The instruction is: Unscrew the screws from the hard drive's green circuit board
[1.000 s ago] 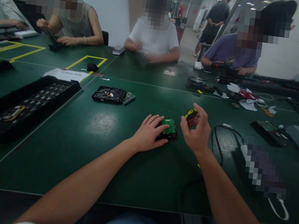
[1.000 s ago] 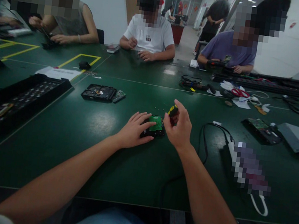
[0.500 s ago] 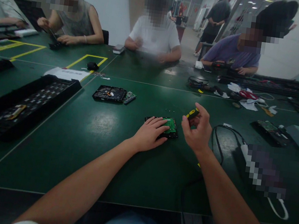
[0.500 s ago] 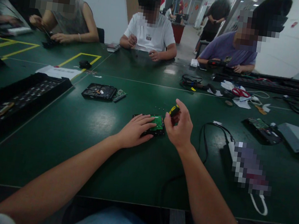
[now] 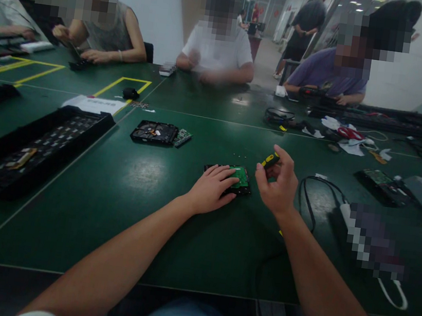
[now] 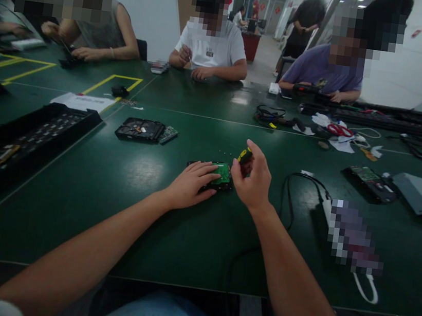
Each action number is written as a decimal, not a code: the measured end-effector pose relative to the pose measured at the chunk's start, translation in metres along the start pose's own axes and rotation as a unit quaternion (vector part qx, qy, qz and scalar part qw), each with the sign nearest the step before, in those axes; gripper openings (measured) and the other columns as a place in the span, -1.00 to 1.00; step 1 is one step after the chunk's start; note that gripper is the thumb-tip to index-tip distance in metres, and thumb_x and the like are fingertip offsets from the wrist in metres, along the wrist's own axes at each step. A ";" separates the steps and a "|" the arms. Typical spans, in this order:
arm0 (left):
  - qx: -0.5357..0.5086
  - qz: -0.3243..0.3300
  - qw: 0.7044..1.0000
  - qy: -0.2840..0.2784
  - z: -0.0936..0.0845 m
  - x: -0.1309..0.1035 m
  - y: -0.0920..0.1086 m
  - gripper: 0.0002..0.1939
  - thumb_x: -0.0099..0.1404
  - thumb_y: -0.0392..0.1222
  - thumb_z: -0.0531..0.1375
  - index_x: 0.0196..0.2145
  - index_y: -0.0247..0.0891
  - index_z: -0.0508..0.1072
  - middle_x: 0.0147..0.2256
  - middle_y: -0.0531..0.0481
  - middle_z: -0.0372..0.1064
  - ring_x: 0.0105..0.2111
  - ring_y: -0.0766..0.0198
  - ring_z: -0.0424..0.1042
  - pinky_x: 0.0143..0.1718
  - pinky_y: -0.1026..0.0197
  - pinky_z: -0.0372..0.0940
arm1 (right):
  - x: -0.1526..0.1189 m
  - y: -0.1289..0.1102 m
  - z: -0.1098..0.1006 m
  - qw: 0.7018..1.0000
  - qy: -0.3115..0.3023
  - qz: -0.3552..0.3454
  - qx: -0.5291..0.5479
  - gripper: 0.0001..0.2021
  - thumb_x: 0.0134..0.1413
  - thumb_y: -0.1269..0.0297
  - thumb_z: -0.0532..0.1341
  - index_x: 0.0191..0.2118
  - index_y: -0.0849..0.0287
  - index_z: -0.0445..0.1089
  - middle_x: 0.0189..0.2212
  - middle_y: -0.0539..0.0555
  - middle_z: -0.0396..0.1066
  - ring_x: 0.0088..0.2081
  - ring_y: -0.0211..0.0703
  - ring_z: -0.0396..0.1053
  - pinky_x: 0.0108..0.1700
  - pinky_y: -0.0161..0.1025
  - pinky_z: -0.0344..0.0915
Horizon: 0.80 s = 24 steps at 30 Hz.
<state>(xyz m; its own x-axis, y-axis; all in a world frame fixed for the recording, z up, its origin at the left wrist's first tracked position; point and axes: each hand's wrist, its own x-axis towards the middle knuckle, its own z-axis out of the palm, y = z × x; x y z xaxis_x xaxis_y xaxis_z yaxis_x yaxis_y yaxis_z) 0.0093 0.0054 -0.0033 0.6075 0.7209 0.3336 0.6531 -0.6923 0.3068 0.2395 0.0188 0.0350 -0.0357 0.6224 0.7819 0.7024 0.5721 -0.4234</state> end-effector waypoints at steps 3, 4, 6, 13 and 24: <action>0.003 0.002 1.000 0.002 0.000 0.000 0.000 -0.51 0.49 0.02 0.21 0.29 -0.17 0.42 0.39 -0.19 0.25 0.44 -0.14 0.14 0.47 -0.29 0.02 | 0.000 0.002 0.001 1.000 -0.001 0.000 -0.003 -0.38 0.28 0.18 0.31 0.39 -0.05 0.18 0.05 0.13 0.49 -0.32 -0.14 0.49 -0.23 -0.08 0.58; 0.005 0.003 1.000 0.002 0.000 0.000 0.000 -0.51 0.50 0.02 0.21 0.29 -0.19 0.43 0.39 -0.20 0.25 0.44 -0.14 0.15 0.47 -0.29 0.02 | 0.000 0.002 0.001 1.000 -0.001 0.000 -0.003 -0.38 0.28 0.18 0.31 0.39 -0.05 0.18 0.06 0.13 0.49 -0.32 -0.14 0.49 -0.22 -0.08 0.58; 0.008 0.002 1.000 0.002 0.000 0.000 0.000 -0.51 0.50 0.03 0.20 0.28 -0.21 0.43 0.40 -0.20 0.25 0.44 -0.14 0.14 0.47 -0.28 0.02 | 0.000 0.003 0.001 1.000 0.001 0.001 -0.003 -0.38 0.27 0.18 0.31 0.39 -0.05 0.19 0.07 0.14 0.48 -0.31 -0.14 0.50 -0.22 -0.08 0.59; 0.006 -0.001 1.000 -0.006 -0.001 0.000 0.001 -0.51 0.51 0.03 0.19 0.29 -0.20 0.43 0.40 -0.20 0.24 0.44 -0.15 0.14 0.47 -0.29 0.02 | 0.001 0.001 0.000 1.000 -0.001 0.008 0.000 -0.39 0.27 0.19 0.30 0.38 -0.03 0.20 0.01 0.13 0.50 -0.38 -0.18 0.47 -0.29 -0.12 0.58; 0.011 -0.002 1.000 -0.004 -0.001 0.000 0.001 -0.51 0.50 0.04 0.19 0.28 -0.20 0.43 0.39 -0.19 0.25 0.44 -0.13 0.15 0.47 -0.27 0.03 | -0.001 0.000 0.002 0.998 -0.028 0.018 0.049 -0.35 0.30 0.20 0.27 0.44 -0.06 0.13 0.07 0.15 0.54 -0.46 -0.20 0.53 -0.36 -0.17 0.60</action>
<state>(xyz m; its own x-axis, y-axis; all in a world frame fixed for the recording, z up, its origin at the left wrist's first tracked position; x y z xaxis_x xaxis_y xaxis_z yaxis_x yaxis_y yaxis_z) 0.0094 0.0047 -0.0024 0.6088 0.7236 0.3252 0.6649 -0.6890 0.2884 0.2383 0.0192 0.0335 -0.0546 0.6707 0.7397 0.6307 0.5975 -0.4952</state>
